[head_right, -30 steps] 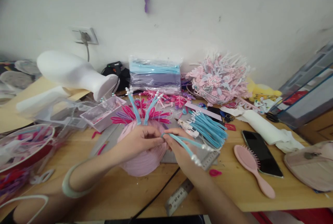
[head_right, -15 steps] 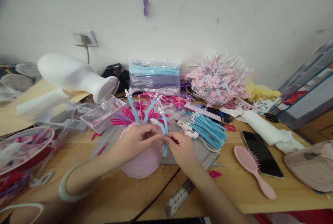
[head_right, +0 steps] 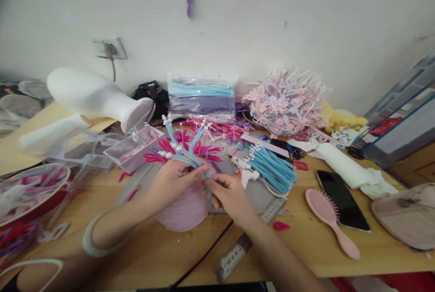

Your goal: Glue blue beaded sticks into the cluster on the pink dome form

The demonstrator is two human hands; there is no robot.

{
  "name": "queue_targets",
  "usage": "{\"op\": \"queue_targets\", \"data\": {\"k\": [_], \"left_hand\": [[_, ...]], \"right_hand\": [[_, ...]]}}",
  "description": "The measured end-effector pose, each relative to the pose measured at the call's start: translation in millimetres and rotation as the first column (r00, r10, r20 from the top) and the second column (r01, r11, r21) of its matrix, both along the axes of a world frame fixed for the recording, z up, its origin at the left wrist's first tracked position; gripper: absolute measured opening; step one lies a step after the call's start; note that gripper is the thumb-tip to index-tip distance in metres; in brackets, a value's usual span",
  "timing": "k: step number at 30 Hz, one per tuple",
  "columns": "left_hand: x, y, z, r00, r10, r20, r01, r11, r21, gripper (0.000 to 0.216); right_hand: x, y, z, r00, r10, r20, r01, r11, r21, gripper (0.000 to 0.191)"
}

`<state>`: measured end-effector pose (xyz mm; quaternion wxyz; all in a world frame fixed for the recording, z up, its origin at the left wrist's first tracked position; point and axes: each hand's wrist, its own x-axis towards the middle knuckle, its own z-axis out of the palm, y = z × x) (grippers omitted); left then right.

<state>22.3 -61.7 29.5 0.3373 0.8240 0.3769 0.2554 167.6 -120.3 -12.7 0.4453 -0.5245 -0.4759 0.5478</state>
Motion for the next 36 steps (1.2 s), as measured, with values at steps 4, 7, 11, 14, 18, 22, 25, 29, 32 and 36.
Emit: {"op": "queue_targets", "data": {"k": [4, 7, 11, 14, 18, 22, 25, 29, 32, 36], "left_hand": [[-1, -2, 3.5, 0.991, -0.109, 0.073, 0.105, 0.993, 0.06, 0.022], [-1, -1, 7.1, 0.981, -0.188, -0.054, 0.194, 0.971, 0.139, 0.021], [-1, 0, 9.0, 0.97, -0.194, -0.143, 0.224, 0.946, 0.233, 0.023], [-1, 3, 6.5, 0.963, -0.237, -0.127, 0.263, 0.927, 0.266, 0.026], [-4, 7, -1.9, 0.963, -0.262, -0.063, 0.269, 0.927, 0.263, 0.027], [-6, 10, -9.3, 0.956, -0.289, -0.044, 0.291, 0.928, 0.232, 0.026], [-8, 10, -9.4, 0.946, -0.321, -0.038, 0.322, 0.925, 0.2, 0.023], [-10, 6, -4.6, 0.944, -0.328, -0.029, 0.328, 0.928, 0.176, 0.021], [-9, 1, -2.7, 0.962, -0.266, -0.056, 0.272, 0.945, 0.183, 0.024], [-4, -1, -5.1, 0.965, -0.256, -0.053, 0.261, 0.944, 0.2, 0.028]], "right_hand": [[1, 0, 0.9, 0.989, -0.054, 0.136, 0.039, 0.993, 0.108, 0.032], [2, 1, 1.5, 0.951, -0.145, 0.272, 0.067, 0.959, 0.277, 0.029], [4, 1, 0.6, 0.873, -0.231, 0.429, -0.009, 0.873, 0.488, 0.023], [6, 0, 1.8, 0.811, -0.303, 0.5, -0.038, 0.827, 0.561, 0.022], [9, -1, 6.0, 0.753, -0.352, 0.556, -0.077, 0.792, 0.606, 0.021], [10, 0, 6.4, 0.736, -0.356, 0.576, -0.123, 0.766, 0.631, 0.022], [10, 1, 3.5, 0.717, -0.383, 0.582, -0.116, 0.758, 0.642, 0.02], [10, 1, 1.0, 0.692, -0.408, 0.595, -0.118, 0.75, 0.651, 0.023], [10, 1, 0.2, 0.67, -0.437, 0.6, -0.117, 0.736, 0.667, 0.024], [10, 2, 0.0, 0.654, -0.471, 0.592, -0.099, 0.723, 0.684, 0.025]]}}
